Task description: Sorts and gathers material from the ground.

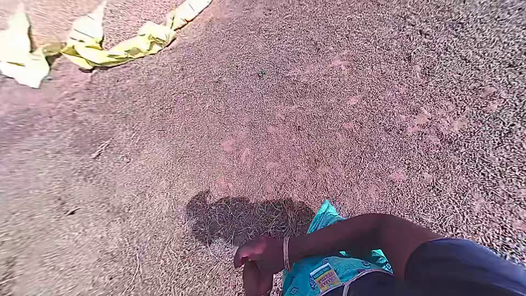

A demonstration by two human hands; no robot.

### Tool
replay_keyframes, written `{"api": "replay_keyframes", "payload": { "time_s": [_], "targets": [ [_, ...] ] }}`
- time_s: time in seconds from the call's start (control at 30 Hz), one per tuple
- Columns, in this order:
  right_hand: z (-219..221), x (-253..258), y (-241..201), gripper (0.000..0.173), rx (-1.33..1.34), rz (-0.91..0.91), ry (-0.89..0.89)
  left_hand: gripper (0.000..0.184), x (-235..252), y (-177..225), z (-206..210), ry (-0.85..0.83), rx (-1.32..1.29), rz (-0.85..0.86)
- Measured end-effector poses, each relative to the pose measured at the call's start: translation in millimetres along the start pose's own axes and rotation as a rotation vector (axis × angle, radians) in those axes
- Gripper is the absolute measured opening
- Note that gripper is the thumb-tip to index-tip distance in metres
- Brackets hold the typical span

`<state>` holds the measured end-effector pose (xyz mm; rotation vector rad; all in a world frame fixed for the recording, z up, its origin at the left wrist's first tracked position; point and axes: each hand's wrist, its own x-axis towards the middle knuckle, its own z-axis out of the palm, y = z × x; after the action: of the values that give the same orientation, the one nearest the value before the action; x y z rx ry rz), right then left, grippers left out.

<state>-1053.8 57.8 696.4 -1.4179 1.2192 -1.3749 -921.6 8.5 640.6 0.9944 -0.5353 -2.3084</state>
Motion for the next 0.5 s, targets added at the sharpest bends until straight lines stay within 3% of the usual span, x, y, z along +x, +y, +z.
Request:
{"api": "replay_keyframes", "payload": {
  "time_s": [0.03,0.1,0.17,0.27,0.5],
  "targets": [
    [-13,-3,-5,0.029,-0.006,0.051,-0.061,0.058,-3,-3,19,0.049,0.033,-0.004],
    [-39,-8,-15,0.031,-0.049,0.133,-0.191,0.054,-21,-2,101,0.258,0.187,-0.028],
    [-59,-14,-13,0.029,-0.121,0.082,-0.243,0.053,-32,-8,158,0.271,0.245,-0.003],
    [-81,-25,-6,0.025,-0.146,0.006,-0.266,0.057,-34,-24,180,0.149,0.220,0.008],
    [-116,-38,7,0.025,-0.366,-0.018,-0.418,0.061,-31,-58,217,0.189,0.212,-0.004]
  ]
}}
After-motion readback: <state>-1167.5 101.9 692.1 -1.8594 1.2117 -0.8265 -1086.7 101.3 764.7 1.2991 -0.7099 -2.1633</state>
